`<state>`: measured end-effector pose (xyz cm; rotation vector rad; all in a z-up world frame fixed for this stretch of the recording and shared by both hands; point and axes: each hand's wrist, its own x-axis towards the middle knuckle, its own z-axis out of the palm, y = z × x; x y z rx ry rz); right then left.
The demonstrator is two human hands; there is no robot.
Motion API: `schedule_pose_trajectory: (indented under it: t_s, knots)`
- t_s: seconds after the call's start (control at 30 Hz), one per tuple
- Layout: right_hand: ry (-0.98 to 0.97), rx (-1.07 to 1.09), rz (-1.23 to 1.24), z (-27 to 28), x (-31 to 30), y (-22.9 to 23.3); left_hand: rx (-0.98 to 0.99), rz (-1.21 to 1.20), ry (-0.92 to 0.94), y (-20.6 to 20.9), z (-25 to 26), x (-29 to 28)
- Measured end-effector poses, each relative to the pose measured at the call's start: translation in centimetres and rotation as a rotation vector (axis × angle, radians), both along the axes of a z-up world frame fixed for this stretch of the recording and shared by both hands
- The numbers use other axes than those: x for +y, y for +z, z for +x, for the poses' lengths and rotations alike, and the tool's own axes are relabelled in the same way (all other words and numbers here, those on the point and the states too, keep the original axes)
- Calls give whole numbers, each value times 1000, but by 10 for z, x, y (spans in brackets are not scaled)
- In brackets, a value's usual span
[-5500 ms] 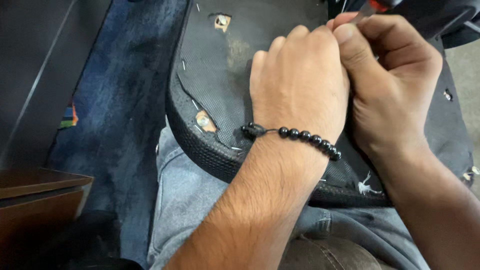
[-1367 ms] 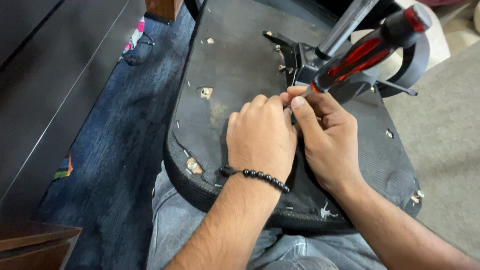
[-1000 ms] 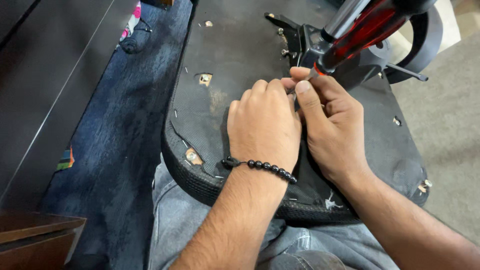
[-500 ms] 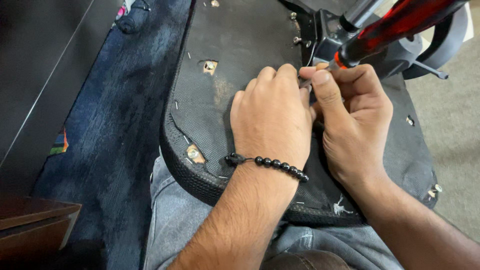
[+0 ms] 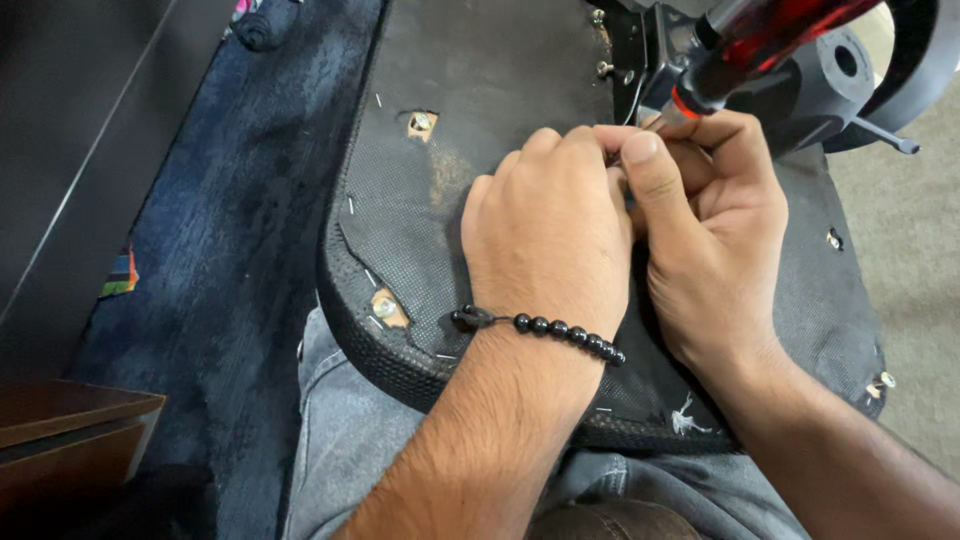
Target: The person uses a screwdriver to tighten a screw into the metal base of an overturned office chair. The hands hold the screwdriver and rotate it to secure the screw into the chair's base plate.
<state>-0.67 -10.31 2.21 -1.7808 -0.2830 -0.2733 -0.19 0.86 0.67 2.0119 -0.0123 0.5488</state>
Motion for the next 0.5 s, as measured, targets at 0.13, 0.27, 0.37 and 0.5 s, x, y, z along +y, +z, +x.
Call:
schedule_pose_trajectory:
  t_s: [0.13,0.27,0.37,0.5]
  knots:
    - [-50,23,15,2,-1,2,16,-35,-23,3,3,1]
    - [-99,47,-15,0,1,3,46,-39,-29,3,4,1]
    - [-60,7,-92,-1,2,4,46,3,-39,3,7,2]
    - [-23,-2,-141,-3,1,4,50,79,-43,0,8,1]
